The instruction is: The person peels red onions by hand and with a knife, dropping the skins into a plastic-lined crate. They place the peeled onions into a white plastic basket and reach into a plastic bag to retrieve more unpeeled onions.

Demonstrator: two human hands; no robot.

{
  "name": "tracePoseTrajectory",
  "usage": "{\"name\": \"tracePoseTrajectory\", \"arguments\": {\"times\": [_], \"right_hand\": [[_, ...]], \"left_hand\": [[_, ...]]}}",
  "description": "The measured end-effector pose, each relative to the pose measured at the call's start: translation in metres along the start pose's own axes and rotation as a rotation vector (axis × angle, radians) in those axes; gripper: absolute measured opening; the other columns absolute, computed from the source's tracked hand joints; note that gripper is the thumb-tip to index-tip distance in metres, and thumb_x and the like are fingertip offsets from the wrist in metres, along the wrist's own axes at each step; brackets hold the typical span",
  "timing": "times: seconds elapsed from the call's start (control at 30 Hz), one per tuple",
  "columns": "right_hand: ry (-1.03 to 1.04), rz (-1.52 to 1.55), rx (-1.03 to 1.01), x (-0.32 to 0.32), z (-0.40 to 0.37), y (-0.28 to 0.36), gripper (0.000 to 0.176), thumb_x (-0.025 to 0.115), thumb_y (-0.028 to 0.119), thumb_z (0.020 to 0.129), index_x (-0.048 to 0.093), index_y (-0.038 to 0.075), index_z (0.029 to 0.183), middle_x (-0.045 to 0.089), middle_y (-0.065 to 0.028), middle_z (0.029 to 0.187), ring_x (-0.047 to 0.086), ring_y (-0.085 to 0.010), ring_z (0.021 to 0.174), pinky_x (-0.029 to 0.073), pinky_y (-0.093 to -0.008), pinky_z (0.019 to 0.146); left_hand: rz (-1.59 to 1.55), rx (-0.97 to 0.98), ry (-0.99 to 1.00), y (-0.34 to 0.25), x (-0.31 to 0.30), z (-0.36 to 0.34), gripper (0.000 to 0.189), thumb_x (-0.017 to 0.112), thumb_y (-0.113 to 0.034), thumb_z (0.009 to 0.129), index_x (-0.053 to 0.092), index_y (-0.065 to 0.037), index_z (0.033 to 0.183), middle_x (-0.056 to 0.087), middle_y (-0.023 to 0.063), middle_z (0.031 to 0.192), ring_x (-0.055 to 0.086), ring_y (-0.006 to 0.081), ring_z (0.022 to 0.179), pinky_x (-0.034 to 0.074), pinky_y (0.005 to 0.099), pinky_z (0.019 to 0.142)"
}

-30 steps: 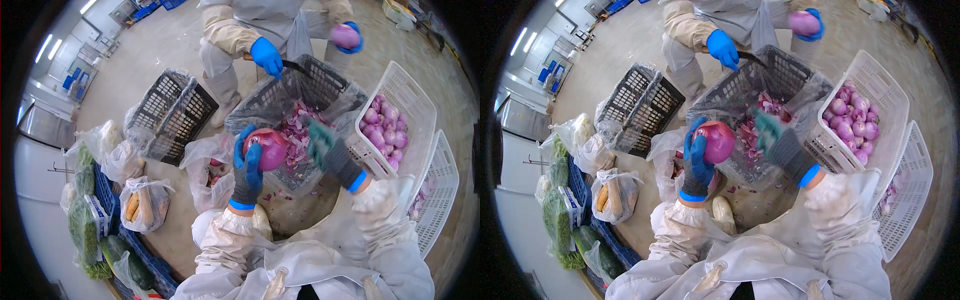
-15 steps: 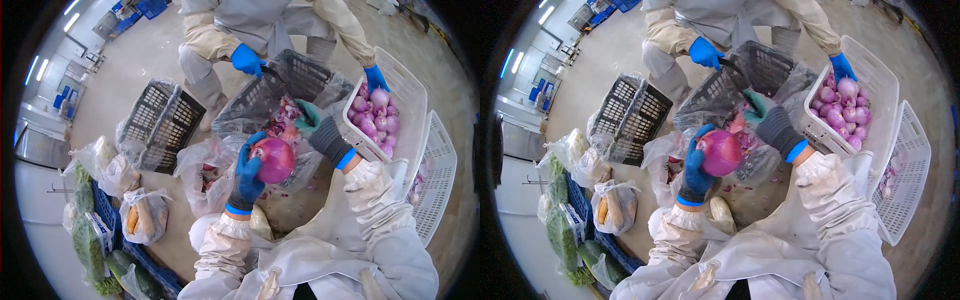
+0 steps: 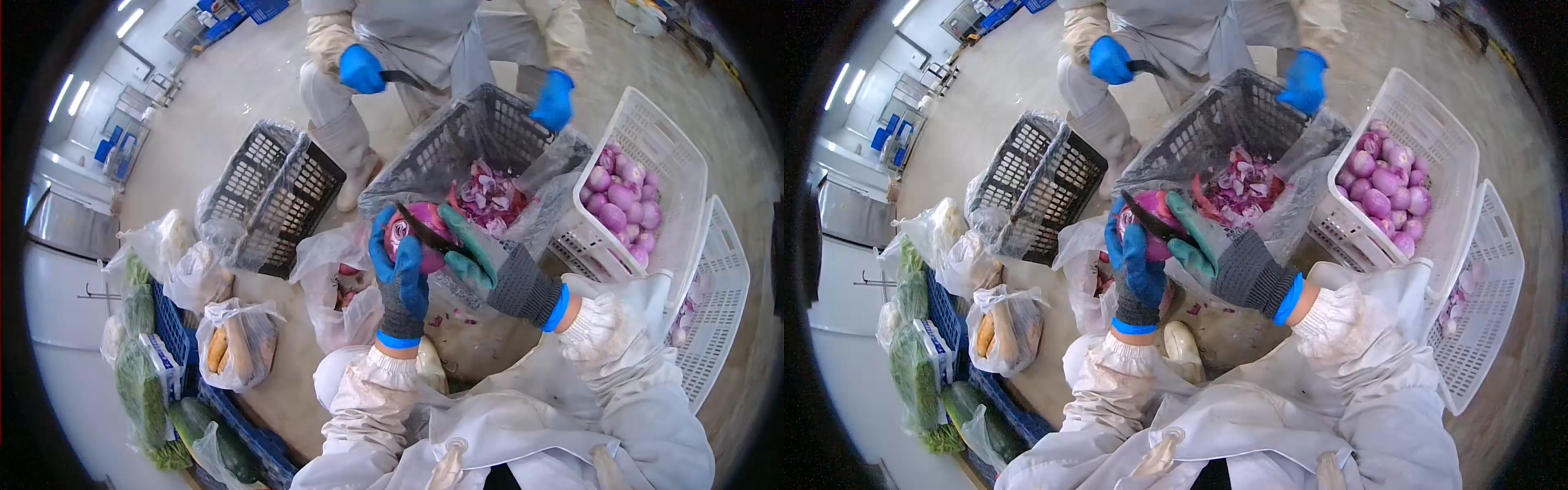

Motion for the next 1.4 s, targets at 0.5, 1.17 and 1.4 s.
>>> {"name": "tracePoseTrajectory", "arguments": {"times": [0.5, 1.17, 1.4], "right_hand": [[-0.185, 0.255, -0.181, -0.002, 0.009, -0.014, 0.045, 0.050, 0.014, 0.095, 0.042, 0.007, 0.139, 0.061, -0.0127, 0.119, 0.063, -0.0172, 0.095, 0.051, -0.0303, 0.077], [0.056, 0.783, 0.455, 0.014, -0.005, -0.060, 0.062, 0.068, 0.027, 0.086, 0.042, 0.001, 0.135, 0.059, -0.0097, 0.116, 0.058, -0.0136, 0.097, 0.050, -0.0271, 0.079], [-0.148, 0.202, 0.011, -0.013, 0.000, -0.022, 0.056, 0.069, 0.026, 0.084, 0.048, 0.002, 0.130, 0.056, -0.0189, 0.121, 0.057, -0.0285, 0.108, 0.045, -0.0364, 0.091]], "left_hand": [[0.005, 0.001, -0.018, -0.003, 0.001, -0.005, 0.061, 0.059, -0.027, 0.088, 0.034, -0.006, 0.140, 0.042, 0.0124, 0.135, 0.045, 0.0238, 0.122, 0.040, 0.0394, 0.101], [-0.176, -0.329, 0.163, 0.034, 0.013, -0.005, 0.054, 0.055, -0.033, 0.093, 0.036, -0.010, 0.139, 0.044, 0.0078, 0.135, 0.047, 0.0248, 0.122, 0.040, 0.0422, 0.102], [-0.367, -0.446, 0.025, 0.041, 0.003, -0.014, 0.053, 0.054, -0.041, 0.092, 0.042, -0.010, 0.133, 0.051, 0.0081, 0.127, 0.052, 0.0240, 0.117, 0.046, 0.0404, 0.097]]}}
Point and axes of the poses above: each hand's wrist, its own z-axis towards the middle knuckle, its own x-axis out of the palm, y = z × x, the point moved 7 cm from there along z, towards the middle knuckle
